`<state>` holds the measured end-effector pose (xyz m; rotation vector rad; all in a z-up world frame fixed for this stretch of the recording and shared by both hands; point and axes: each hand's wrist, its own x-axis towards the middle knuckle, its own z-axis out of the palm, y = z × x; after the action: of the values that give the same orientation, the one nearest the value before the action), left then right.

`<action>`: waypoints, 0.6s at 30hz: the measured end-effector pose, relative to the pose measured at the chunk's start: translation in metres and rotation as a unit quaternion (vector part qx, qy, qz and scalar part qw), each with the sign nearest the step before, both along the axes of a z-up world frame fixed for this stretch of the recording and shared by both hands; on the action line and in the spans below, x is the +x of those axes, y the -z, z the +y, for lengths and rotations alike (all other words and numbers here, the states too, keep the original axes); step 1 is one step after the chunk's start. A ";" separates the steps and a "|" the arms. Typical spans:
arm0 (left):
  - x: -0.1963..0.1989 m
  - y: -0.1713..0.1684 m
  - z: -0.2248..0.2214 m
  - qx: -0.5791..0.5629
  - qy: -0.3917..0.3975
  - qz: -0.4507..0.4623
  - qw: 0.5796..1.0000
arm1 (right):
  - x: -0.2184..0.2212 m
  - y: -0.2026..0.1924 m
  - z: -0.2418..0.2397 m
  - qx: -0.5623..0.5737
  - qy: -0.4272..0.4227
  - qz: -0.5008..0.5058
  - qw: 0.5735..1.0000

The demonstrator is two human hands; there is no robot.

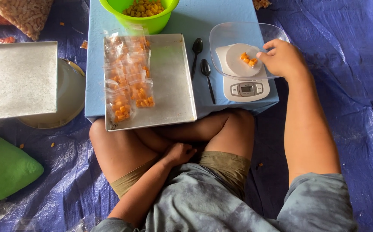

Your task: Weighing small orange snacks on a digital scale and placing them into small plastic bags for packaging.

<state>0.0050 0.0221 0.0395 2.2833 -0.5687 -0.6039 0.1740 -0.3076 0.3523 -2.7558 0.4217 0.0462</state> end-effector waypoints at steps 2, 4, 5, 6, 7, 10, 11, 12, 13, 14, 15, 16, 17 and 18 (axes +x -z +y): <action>0.000 0.000 0.000 0.006 -0.001 0.007 1.000 | 0.005 0.007 0.004 -0.030 0.010 0.021 0.999; 0.000 0.000 0.000 0.012 -0.001 0.014 1.000 | 0.011 0.015 0.005 -0.060 0.020 0.040 0.997; 0.000 0.001 0.000 0.000 -0.001 0.001 1.000 | 0.015 0.021 0.005 -0.096 0.019 0.054 0.994; 0.000 0.001 0.000 -0.013 -0.002 -0.012 1.000 | 0.020 0.026 0.005 -0.132 0.017 0.068 0.989; 0.000 0.004 0.001 -0.013 -0.003 -0.012 1.000 | 0.022 0.029 0.004 -0.132 0.016 0.067 0.989; 0.000 0.011 0.001 -0.012 0.004 0.003 1.000 | 0.028 0.038 0.001 -0.103 0.013 0.063 0.993; 0.001 0.014 0.001 -0.017 0.001 0.001 1.000 | 0.030 0.040 0.000 -0.095 0.019 0.054 0.994; 0.000 0.017 0.000 -0.022 -0.004 0.000 1.000 | 0.033 0.042 0.001 -0.086 0.024 0.045 0.995; 0.000 0.023 -0.002 -0.023 -0.008 0.001 1.000 | 0.030 0.039 0.001 -0.087 0.020 0.045 0.995; 0.001 0.028 -0.004 -0.012 -0.003 0.001 1.000 | 0.030 0.036 0.003 -0.073 0.025 0.043 0.996; 0.001 0.034 -0.005 0.000 0.002 0.002 1.000 | 0.029 0.033 0.006 -0.058 0.031 0.042 0.997; 0.001 0.035 -0.006 0.000 -0.006 0.002 1.000 | 0.036 0.044 -0.004 -0.059 0.022 0.042 0.997; 0.001 0.037 -0.006 -0.001 -0.006 0.004 1.000 | 0.043 0.054 -0.013 -0.039 0.026 0.029 0.999; 0.001 0.038 -0.007 -0.002 -0.007 0.005 1.000 | 0.051 0.064 -0.022 -0.018 0.028 0.015 0.999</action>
<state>0.0061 0.0150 0.0014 2.2787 -0.5480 -0.6056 0.2248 -0.3297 0.2879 -2.7807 0.5126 0.0664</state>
